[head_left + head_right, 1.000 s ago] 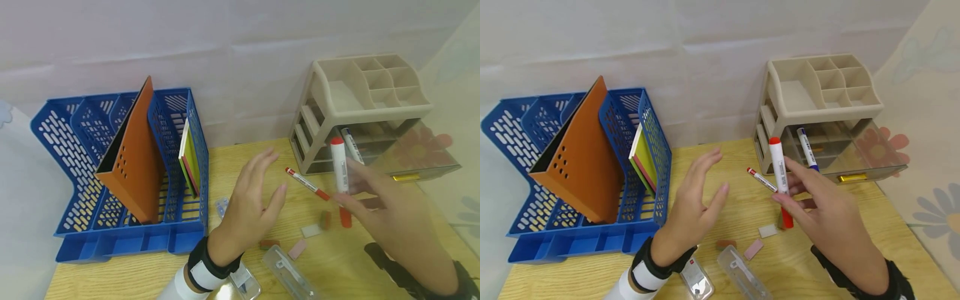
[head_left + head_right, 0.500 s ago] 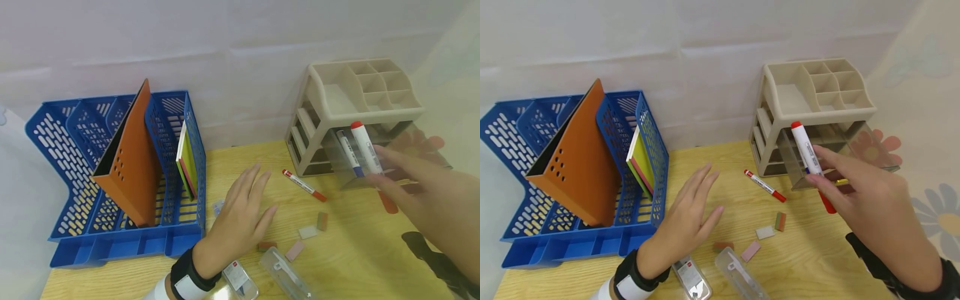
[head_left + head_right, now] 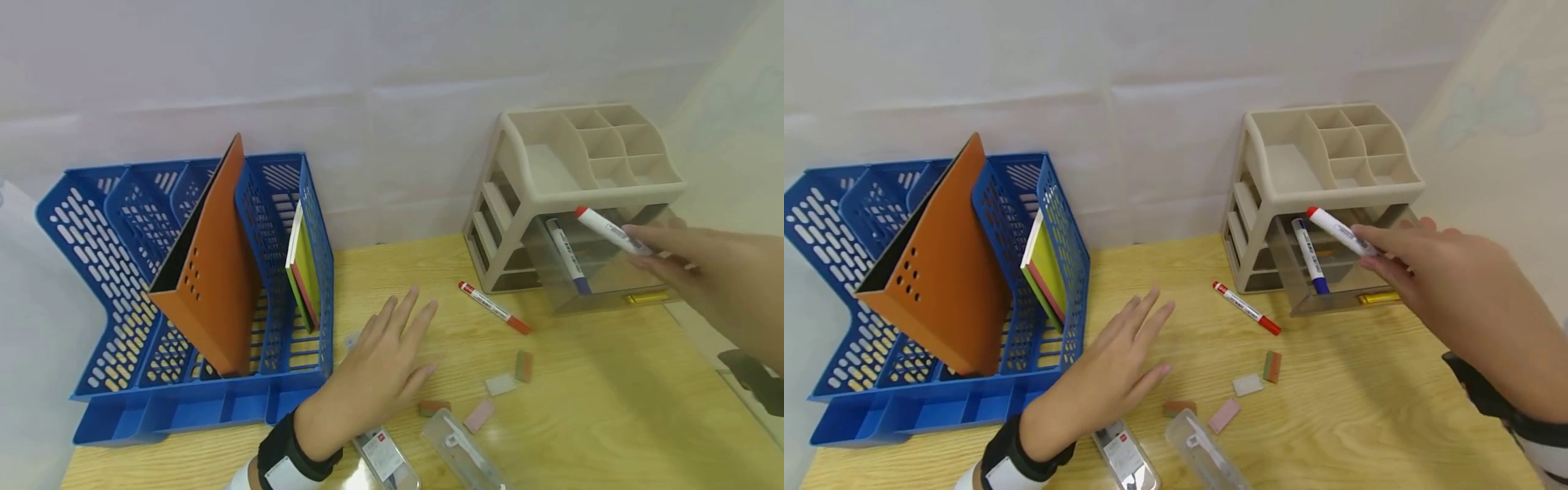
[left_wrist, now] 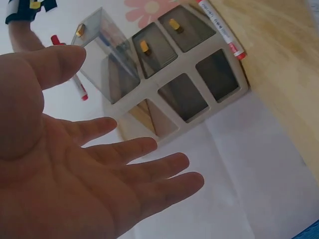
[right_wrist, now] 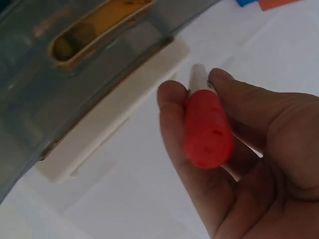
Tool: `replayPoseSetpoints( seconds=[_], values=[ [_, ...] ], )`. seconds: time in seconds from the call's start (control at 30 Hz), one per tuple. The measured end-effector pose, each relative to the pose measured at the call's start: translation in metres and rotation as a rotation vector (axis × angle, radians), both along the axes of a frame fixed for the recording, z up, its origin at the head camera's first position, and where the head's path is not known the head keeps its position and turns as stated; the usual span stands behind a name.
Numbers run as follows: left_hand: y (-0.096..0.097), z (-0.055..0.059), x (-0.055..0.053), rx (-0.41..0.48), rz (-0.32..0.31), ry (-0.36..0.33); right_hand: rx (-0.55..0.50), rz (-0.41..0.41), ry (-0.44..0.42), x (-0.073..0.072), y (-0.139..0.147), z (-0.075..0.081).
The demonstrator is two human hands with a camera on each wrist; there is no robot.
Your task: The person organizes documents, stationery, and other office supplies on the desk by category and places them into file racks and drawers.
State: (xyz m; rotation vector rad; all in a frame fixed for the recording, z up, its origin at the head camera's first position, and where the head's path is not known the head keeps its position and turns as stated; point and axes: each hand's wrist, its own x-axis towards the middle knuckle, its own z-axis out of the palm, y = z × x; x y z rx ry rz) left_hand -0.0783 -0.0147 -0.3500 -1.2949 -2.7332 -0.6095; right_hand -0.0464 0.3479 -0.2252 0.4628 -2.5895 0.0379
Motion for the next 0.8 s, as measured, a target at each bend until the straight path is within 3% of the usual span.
replayPoseSetpoints(
  seconds=[0.1,0.23,0.37,0.43,0.6,0.67,0.8],
  values=[
    [-0.002,-0.004,0.001,-0.041,-0.007,-0.04,0.073,-0.01,-0.036,-0.004,0.003,-0.002],
    [-0.002,-0.01,0.003,-0.084,-0.013,-0.045,0.117,-0.091,-0.215,-0.012,0.007,-0.002],
    [-0.001,-0.013,0.004,-0.097,-0.012,-0.047,0.163,-0.161,-0.399,-0.03,0.013,-0.004],
    [-0.001,-0.012,0.004,-0.098,-0.017,-0.051,0.181,-0.126,-0.404,-0.04,0.017,-0.007],
    [0.0,-0.011,0.004,-0.11,-0.027,-0.046,0.149,0.03,-0.277,-0.061,0.025,-0.015],
    [0.0,-0.011,0.004,-0.118,-0.025,-0.049,0.119,0.014,-0.328,-0.067,0.025,-0.018],
    [-0.001,-0.011,0.003,-0.125,-0.023,-0.063,0.096,-0.087,-0.519,-0.074,0.025,-0.023]
  ],
)
